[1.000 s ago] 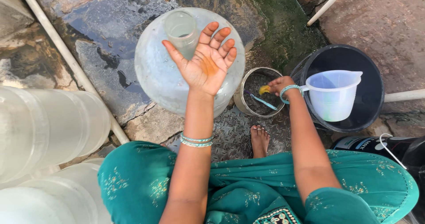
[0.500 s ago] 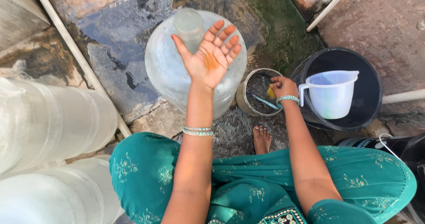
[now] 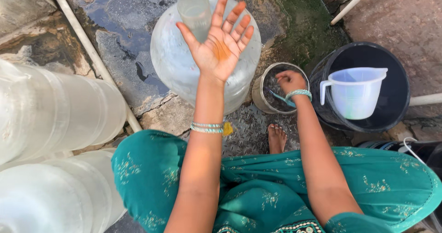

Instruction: The person repeatedly rinses a large transparent water container by filling it with water from a tap, shaking it, and pouring it out. The person also uses a small brush to scrub the inside of the container and pours water from a jug into the container.

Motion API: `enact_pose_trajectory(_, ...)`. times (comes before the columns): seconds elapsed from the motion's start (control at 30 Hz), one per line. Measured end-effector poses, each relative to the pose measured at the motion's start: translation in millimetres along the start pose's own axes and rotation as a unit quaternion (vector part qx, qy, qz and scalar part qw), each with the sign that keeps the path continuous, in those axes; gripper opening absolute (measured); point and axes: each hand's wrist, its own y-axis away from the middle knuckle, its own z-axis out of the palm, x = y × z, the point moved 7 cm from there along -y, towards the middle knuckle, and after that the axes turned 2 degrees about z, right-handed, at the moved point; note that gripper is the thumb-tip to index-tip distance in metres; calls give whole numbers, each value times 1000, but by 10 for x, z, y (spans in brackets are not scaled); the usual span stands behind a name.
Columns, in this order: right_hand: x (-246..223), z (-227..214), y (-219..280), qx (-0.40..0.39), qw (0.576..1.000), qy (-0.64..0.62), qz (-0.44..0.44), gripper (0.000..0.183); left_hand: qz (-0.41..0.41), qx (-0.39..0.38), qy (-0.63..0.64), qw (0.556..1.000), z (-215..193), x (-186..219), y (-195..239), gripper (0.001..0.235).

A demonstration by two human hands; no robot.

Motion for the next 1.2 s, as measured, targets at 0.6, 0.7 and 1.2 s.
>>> enact_pose_trajectory(0.6, 452, 142, -700, -136, 967, 217, 0, 56, 45, 29, -43, 998, 92, -281, 61, 104)
enact_pose_trajectory(0.7, -95, -428, -473, -175, 937, 301, -14, 69, 45, 34, -37, 998, 64, -283, 64, 104)
enact_pose_trajectory(1.2, 561, -2880, 478, -76, 890, 435, 111, 59, -45, 26, -295, 954, 469, -177, 145, 87)
